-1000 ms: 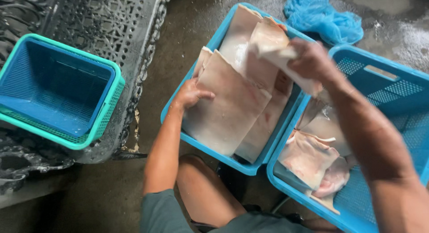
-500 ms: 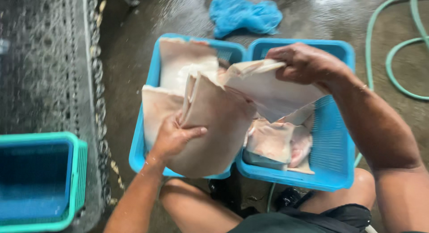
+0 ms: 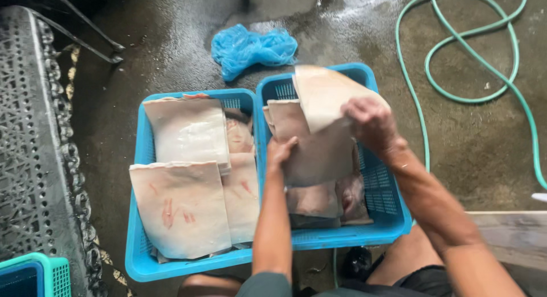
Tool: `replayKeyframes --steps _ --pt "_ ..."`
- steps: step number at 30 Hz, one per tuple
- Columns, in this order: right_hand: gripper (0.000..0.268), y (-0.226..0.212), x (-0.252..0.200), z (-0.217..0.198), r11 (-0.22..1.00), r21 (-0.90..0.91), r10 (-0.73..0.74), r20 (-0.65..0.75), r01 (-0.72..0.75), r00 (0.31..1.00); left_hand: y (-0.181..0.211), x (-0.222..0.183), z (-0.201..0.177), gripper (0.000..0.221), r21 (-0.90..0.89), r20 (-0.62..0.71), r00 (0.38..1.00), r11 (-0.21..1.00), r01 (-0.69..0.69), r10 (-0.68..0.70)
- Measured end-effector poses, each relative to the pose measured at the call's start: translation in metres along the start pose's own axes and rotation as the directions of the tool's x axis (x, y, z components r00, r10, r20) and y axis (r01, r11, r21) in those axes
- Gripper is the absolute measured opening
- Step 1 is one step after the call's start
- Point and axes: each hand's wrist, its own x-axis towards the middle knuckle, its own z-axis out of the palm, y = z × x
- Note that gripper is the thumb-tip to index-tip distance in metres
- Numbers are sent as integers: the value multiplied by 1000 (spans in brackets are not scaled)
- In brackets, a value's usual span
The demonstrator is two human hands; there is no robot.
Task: The person washes raw animal hides in a basin of water, moving them individually from a pile into the water to rub and rinse them before stacking them into blue plastic crates.
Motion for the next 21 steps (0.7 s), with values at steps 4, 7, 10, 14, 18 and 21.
replayKeyframes --steps 4,7,10,14,18,21 --pt "38 4 -129 135 992 -21 122 305 -121 945 -129 13 43 61 714 -199 922 694 -95 331" --pt "59 4 -162 193 957 -256 281 675 -140 682 -136 24 45 60 749 -189 917 655 -97 352" --pt "85 4 -164 203 954 -292 285 811 -67 511 -127 24 31 62 761 -28 904 595 -258 427" --pt "86 -6 -170 208 969 -194 247 723 -153 645 -110 -2 26 60 900 252 923 280 -334 291" --pt "83 -5 -152 201 965 -229 258 744 -128 616 -69 -9 34 71 907 196 978 366 -210 77" --pt "88 -11 -125 182 961 -224 275 807 -161 523 -29 -22 44 81 953 169 985 258 -157 -23"
